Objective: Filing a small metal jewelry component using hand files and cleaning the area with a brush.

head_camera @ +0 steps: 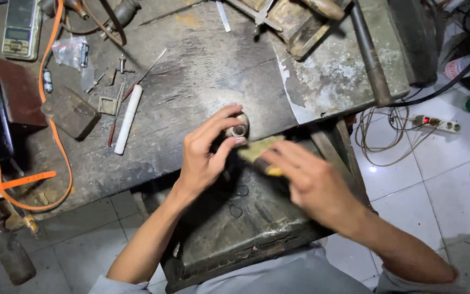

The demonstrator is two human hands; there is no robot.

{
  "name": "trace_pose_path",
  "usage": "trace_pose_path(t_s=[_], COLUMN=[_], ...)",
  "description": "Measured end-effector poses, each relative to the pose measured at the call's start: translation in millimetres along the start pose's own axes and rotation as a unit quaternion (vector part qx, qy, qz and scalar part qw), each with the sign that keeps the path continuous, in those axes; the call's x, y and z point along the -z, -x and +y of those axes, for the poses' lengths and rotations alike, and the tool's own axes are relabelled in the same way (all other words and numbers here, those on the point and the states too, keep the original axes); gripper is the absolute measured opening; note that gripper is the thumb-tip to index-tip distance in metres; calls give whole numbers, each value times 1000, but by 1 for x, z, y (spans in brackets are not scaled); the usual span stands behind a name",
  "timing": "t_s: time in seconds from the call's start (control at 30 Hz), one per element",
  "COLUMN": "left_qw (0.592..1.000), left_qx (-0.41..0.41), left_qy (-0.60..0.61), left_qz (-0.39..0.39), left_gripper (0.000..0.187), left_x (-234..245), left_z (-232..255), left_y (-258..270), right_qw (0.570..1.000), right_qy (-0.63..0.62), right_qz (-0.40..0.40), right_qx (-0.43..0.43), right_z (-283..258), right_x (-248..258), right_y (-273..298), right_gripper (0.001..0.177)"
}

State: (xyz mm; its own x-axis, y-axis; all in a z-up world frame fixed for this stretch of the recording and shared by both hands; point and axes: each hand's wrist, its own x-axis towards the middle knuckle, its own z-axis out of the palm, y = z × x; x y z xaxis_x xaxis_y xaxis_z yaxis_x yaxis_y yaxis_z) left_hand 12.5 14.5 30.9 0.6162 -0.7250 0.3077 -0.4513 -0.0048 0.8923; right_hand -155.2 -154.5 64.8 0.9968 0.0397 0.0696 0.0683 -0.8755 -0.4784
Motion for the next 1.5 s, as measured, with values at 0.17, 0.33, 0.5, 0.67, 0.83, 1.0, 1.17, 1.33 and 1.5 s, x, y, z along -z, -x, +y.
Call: trace_pose_path(t_s=[0.17,0.33,0.5,0.67,0.83,1.0,1.17,1.33,1.5], left_qw=[997,992,986,975,968,964,961,951,947], left_qx=[35,71,82,124,143,171,171,173,172], left_qy=[-27,-52,-54,-55,-32,-1,19,37,59], left_qz=[59,90,137,176,204,205,218,252,267], left_gripper=[19,21,26,29,29,28,27,26,26], left_x=[7,13,19,31,37,42,39,34,29], left_z=[6,2,7,10,7,13,3,0,-7], left_y=[23,41,52,62,67,74,74,76,83], right_qw=[993,996,987,998,972,967,876,929,967], right_qy=[79,56,104,40,206,226,455,360,223], right_qz=[91,-31,-44,-41,-77,100,133,55,-29], right_qx=[-3,58,115,17,-76,-56,-95,67,122], right_z=[9,-14,-31,-23,-16,-21,-30,-74,-81], right_x=[7,-6,-6,28,-7,-22,-76,-54,-26], right_y=[-28,-19,-52,-119,-182,-195,-188,-146,-136], right_gripper=[57,95,47,65,64,51,36,40,49])
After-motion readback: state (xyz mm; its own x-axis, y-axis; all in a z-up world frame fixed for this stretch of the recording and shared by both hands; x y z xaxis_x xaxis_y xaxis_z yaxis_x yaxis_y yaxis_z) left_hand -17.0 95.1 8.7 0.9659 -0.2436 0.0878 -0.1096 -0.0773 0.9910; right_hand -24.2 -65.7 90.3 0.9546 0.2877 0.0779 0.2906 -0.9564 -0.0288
